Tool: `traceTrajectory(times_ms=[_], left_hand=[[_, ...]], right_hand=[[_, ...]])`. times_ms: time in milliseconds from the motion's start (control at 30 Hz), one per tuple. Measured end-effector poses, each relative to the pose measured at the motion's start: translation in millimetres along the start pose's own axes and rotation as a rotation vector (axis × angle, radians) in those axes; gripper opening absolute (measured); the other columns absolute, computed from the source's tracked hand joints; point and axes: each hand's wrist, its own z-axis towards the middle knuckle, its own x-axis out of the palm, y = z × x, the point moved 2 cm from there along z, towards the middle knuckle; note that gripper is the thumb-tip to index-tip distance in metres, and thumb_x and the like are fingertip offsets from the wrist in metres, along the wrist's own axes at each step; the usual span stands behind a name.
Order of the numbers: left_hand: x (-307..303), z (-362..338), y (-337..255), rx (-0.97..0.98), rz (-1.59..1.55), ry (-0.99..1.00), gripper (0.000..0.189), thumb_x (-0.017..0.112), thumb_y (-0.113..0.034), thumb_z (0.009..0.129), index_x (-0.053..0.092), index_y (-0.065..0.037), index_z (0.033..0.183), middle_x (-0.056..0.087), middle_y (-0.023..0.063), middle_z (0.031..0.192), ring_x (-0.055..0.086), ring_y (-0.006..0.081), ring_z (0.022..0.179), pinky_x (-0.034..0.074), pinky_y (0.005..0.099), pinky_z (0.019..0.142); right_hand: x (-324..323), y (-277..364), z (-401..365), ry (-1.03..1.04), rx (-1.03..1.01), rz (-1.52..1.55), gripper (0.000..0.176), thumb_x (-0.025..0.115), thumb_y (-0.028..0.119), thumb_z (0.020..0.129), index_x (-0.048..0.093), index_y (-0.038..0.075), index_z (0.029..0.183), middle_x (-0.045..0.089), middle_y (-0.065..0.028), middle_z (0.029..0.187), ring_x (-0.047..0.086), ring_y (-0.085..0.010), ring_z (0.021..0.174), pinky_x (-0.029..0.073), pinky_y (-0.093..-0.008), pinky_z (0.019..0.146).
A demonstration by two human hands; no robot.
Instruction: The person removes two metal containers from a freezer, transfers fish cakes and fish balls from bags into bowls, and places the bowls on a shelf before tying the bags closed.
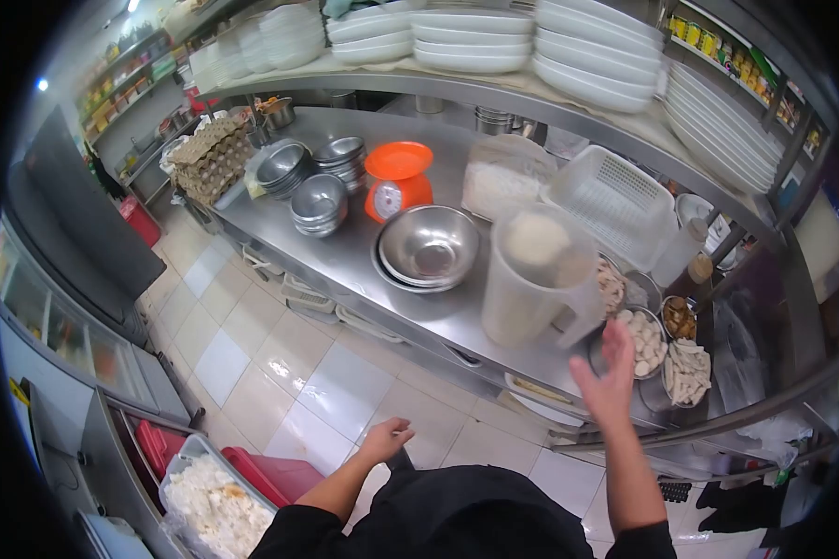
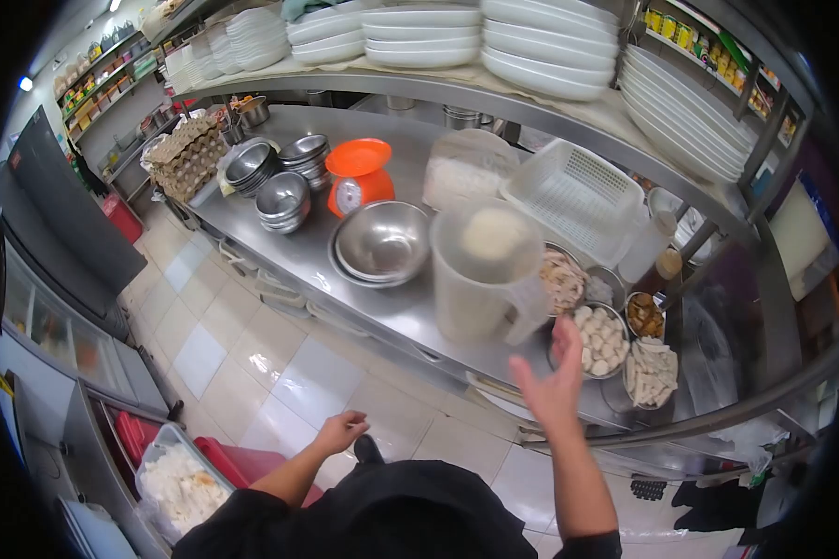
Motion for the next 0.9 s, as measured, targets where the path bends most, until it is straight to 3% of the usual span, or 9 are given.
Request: traceTrajectory(times_ms=[33, 167, 233, 300, 400, 533, 667, 800, 900], left_hand=[[-15, -3, 22, -0.012, 0.023, -0.031, 0.043, 0.068, -0.034, 0.089, 0.065, -0.003, 0.119, 0.069, 0.0176, 0.113, 0.070, 0.0287, 0.101, 0.055, 0.0365, 0.088], [-90, -7, 90, -0.079, -0.006, -0.114, 0.043, 0.069, -0.034, 0.088, 0.066, -0.003, 0.117, 0.070, 0.0181, 0.111, 0.069, 0.0291, 0.102, 0.053, 0.0371, 0.090], [-128, -11, 115, -0.178, -0.030, -0.111, 0.043, 0.070, -0.034, 0.088, 0.066, -0.002, 0.117, 0.071, 0.0184, 0.109, 0.069, 0.0296, 0.101, 0.053, 0.0371, 0.090], [-156, -12, 150, -0.217, -0.074, -0.129, 0.044, 0.071, -0.033, 0.087, 0.066, -0.001, 0.117, 0.071, 0.0191, 0.107, 0.068, 0.0313, 0.102, 0.053, 0.0377, 0.090], [-189, -7, 184, -0.250, -0.107, -0.193, 0.043, 0.070, -0.031, 0.087, 0.066, 0.000, 0.117, 0.072, 0.0189, 0.104, 0.070, 0.0284, 0.097, 0.054, 0.0363, 0.086], [-210, 9, 194, -0.301, -0.309, -0.254, 0.041, 0.069, -0.025, 0.089, 0.064, 0.002, 0.118, 0.072, 0.0171, 0.099, 0.070, 0.0226, 0.087, 0.055, 0.0335, 0.076], [-223, 18, 178, -0.273, -0.408, -0.257, 0.038, 0.067, -0.021, 0.090, 0.062, 0.003, 0.119, 0.072, 0.0149, 0.097, 0.070, 0.0188, 0.082, 0.054, 0.0312, 0.067], [-236, 23, 185, -0.295, -0.445, -0.279, 0.037, 0.067, -0.021, 0.090, 0.063, 0.003, 0.118, 0.071, 0.0141, 0.098, 0.070, 0.0190, 0.082, 0.055, 0.0317, 0.066], [-254, 20, 190, -0.351, -0.448, -0.336, 0.036, 0.067, -0.021, 0.090, 0.063, 0.003, 0.117, 0.071, 0.0140, 0.098, 0.070, 0.0189, 0.082, 0.055, 0.0314, 0.063]], right_hand=[[15, 10, 19, -0.042, -0.001, -0.028, 0.076, 0.079, 0.012, 0.077, 0.038, 0.000, 0.140, 0.051, -0.0168, 0.133, 0.050, -0.0247, 0.121, 0.042, -0.0376, 0.101], [27, -40, 50, -0.185, 0.151, -0.066, 0.063, 0.073, 0.023, 0.084, 0.041, -0.003, 0.133, 0.060, -0.0137, 0.104, 0.059, -0.0202, 0.094, 0.047, -0.0350, 0.089], [20, 29, 48, -0.183, 0.241, 0.013, 0.052, 0.070, 0.025, 0.087, 0.046, -0.002, 0.125, 0.060, -0.0081, 0.088, 0.056, -0.0132, 0.074, 0.048, -0.0336, 0.074], [17, 81, 54, -0.188, 0.148, 0.031, 0.032, 0.066, 0.024, 0.089, 0.053, 0.003, 0.109, 0.054, -0.0013, 0.074, 0.049, -0.0079, 0.062, 0.047, -0.0334, 0.065], [13, 95, 65, -0.203, 0.129, 0.396, 0.020, 0.063, 0.027, 0.091, 0.053, 0.009, 0.093, 0.048, 0.0018, 0.070, 0.047, -0.0088, 0.059, 0.048, -0.0350, 0.062], [58, 96, 83, -0.322, 0.403, 0.735, 0.018, 0.058, 0.031, 0.093, 0.050, 0.017, 0.085, 0.044, 0.0036, 0.067, 0.045, -0.0112, 0.055, 0.049, -0.0380, 0.061], [114, 67, 122, -0.300, 0.530, 0.826, 0.021, 0.055, 0.033, 0.094, 0.047, 0.019, 0.081, 0.043, 0.0040, 0.067, 0.045, -0.0101, 0.055, 0.055, -0.0470, 0.069], [152, 35, 170, -0.283, 0.587, 0.905, 0.022, 0.057, 0.033, 0.092, 0.048, 0.019, 0.078, 0.043, 0.0066, 0.063, 0.045, -0.0087, 0.053, 0.050, -0.0567, 0.092], [164, 2, 218, -0.332, 0.614, 0.943, 0.021, 0.057, 0.032, 0.091, 0.048, 0.019, 0.077, 0.043, 0.0061, 0.060, 0.045, -0.0094, 0.052, 0.048, -0.0595, 0.095]])
